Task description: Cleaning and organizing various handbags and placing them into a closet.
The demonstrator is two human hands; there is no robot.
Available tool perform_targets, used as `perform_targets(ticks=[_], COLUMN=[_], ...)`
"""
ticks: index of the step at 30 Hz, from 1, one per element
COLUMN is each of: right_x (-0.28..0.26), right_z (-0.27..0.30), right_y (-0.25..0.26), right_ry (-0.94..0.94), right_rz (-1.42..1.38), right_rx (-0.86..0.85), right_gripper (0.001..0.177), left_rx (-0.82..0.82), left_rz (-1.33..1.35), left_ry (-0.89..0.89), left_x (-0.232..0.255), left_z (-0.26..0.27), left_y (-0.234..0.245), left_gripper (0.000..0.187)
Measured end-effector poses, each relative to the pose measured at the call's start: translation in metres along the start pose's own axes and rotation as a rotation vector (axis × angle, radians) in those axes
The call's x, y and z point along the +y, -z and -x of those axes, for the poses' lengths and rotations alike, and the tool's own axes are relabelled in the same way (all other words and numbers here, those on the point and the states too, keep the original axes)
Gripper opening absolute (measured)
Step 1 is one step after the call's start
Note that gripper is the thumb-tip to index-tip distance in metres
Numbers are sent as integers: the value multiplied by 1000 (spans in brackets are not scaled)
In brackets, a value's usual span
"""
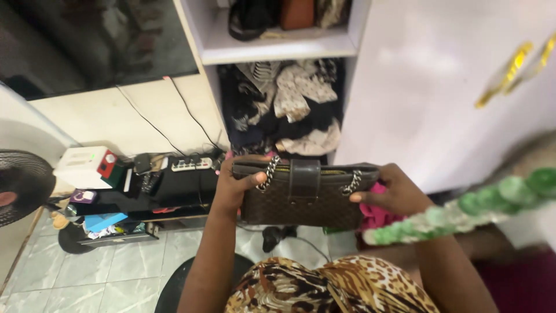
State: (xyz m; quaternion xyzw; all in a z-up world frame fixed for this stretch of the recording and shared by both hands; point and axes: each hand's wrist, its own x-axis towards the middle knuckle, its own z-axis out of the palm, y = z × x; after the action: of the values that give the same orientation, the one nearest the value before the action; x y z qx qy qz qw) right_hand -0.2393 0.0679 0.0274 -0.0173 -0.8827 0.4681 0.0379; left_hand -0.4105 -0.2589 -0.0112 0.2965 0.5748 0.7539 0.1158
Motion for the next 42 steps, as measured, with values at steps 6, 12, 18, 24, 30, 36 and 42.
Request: perform_targets(ticks=[6, 12, 18, 24, 30, 36, 42], right_x=[-16, -63, -147, -187, -234, -200, -195], right_z=[-60, -117, -199, -349, -445, -494, -553], right_y=[33, 40, 63, 53, 0, -52, -81], right_ry=[165, 20, 296, 658, 639, 480, 231], right_rz=[-116, -277, -400, -36, -136, 99, 283], right_rx=[-21, 230, 474, 748, 913, 1010, 865], right_gripper=[37, 40, 40, 27, 28, 33, 49], left_rx=[183, 494, 574, 434, 311, 236, 136], left_rz=[-174, -237, -46, 78, 59, -9, 165], left_ry=[-179, -253, -95, -24, 102, 208, 200], left_x=[11, 13, -73, -89, -81, -82, -109], left_z=[-48, -90, -117, -159, -192, -211, -215], left_y=[1, 11, 70, 82, 100, 113, 128], left_gripper=[45, 51, 45, 35, 29, 28, 30])
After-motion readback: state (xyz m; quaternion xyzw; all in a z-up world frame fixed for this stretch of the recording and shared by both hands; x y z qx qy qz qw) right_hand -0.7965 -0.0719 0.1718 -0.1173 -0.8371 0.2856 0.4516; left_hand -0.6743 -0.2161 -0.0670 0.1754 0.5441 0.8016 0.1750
